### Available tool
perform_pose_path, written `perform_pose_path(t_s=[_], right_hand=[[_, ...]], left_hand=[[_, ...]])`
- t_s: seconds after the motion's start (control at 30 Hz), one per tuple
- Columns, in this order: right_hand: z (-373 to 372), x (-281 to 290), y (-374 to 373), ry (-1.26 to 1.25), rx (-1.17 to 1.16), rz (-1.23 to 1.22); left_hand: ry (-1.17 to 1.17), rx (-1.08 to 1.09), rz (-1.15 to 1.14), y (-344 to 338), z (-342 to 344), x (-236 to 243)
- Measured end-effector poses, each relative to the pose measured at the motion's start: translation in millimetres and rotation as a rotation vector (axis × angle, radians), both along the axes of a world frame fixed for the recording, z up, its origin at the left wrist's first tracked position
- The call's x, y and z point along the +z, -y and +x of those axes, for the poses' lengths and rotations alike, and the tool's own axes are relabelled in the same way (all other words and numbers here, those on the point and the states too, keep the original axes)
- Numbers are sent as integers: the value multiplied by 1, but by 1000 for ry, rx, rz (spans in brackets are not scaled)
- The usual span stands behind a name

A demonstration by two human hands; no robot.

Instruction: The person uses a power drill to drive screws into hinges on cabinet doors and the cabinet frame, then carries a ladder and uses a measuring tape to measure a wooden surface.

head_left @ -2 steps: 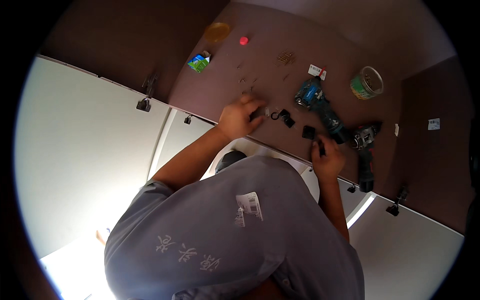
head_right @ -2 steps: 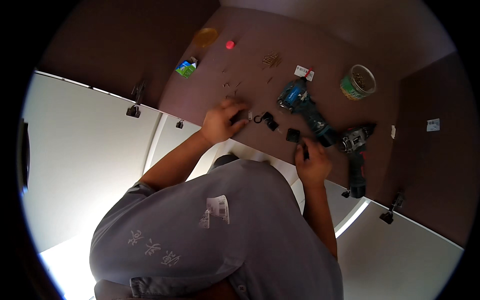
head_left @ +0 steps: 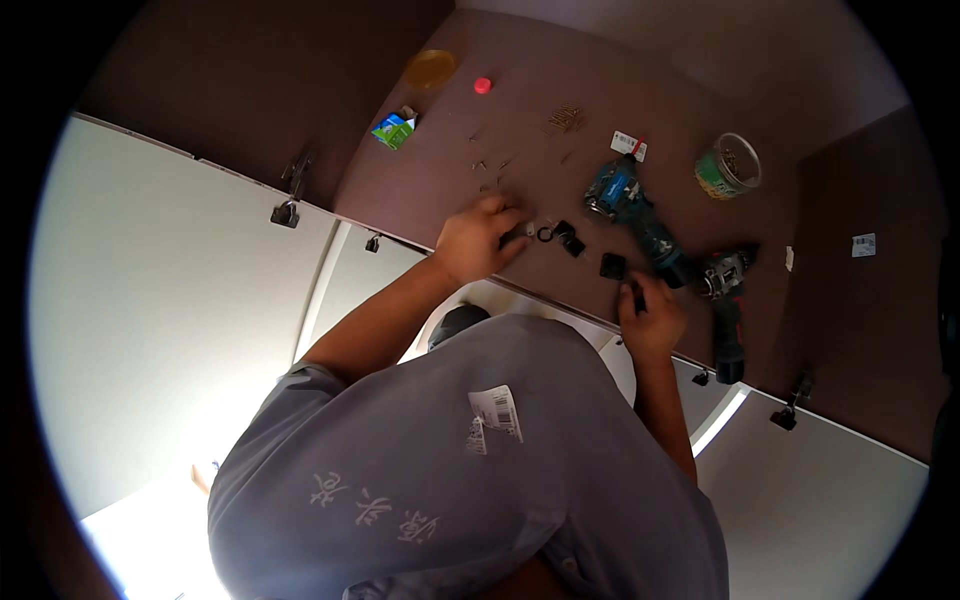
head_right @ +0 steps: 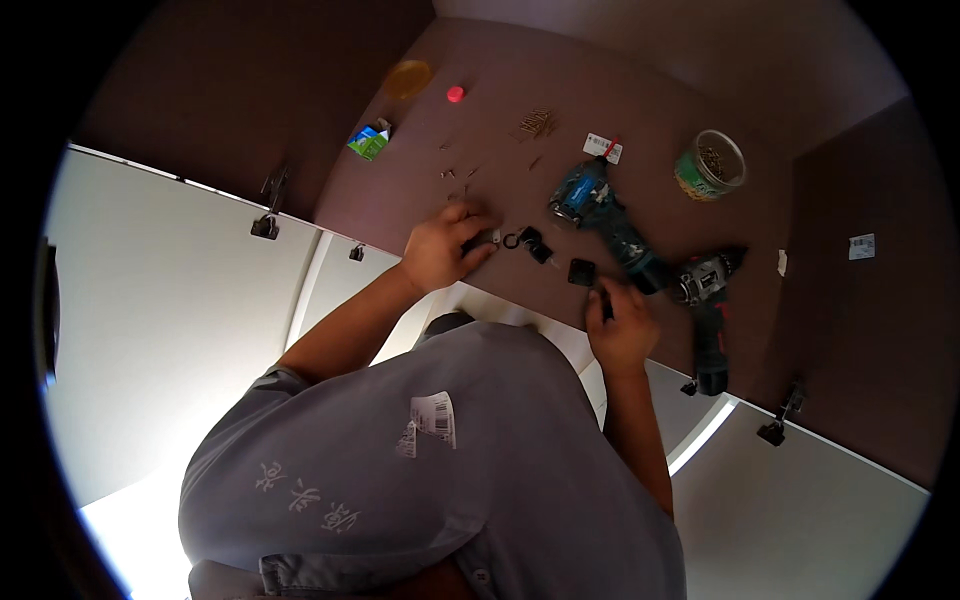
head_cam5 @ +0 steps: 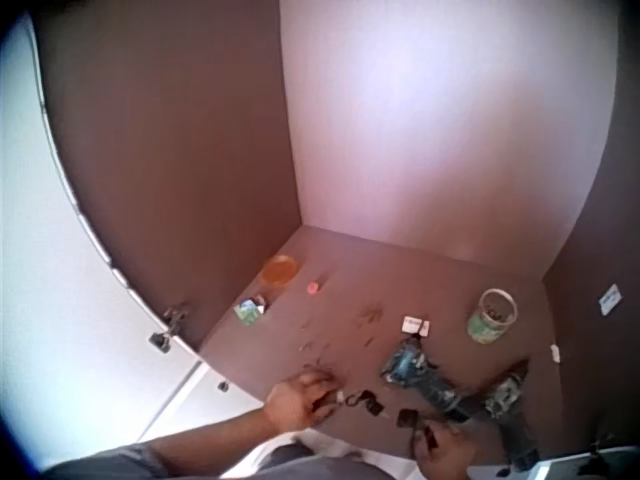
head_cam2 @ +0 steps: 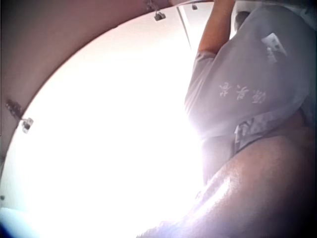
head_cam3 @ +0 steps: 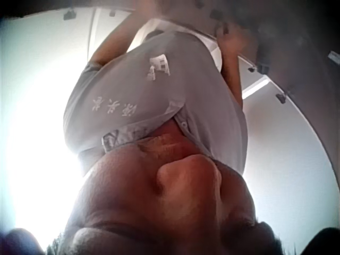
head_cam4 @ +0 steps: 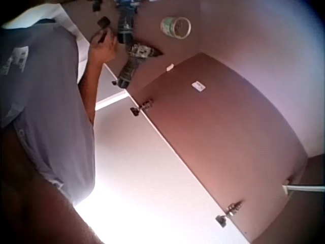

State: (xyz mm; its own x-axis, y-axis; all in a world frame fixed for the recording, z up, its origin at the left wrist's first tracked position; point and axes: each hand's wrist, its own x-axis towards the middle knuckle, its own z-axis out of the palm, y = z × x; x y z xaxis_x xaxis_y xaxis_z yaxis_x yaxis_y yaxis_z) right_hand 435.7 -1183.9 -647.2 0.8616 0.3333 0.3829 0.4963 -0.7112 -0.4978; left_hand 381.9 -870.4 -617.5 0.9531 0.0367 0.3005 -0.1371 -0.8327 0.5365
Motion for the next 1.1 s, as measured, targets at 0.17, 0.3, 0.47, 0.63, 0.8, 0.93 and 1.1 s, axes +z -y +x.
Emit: perform_pose_path(t_s=[0.17,0.3,0.47,0.63,0.8,0.93,1.1], right_hand=[[-1,10,-5,-61,1,-57],[-5,16,-11,-34,-6,-117],[-8,10,-9,0,-7,-122],[-15,4,-4,14,17,-45],[-27,-5,-1,284,90,-74],[-43,-10,2,284,91,0],[-121,-25,-46,176,184,270]], left_hand=[[-29,7,45,-3,-2,-7],[23,37,8,-5,-4,-10],[34,92,-50,0,-9,-7],[194,61,-110,-8,-23,-12],[347,24,-237,-8,-95,-35],[106,-12,-267,-18,-230,-84],[-561,378,-364,-42,-488,-171]])
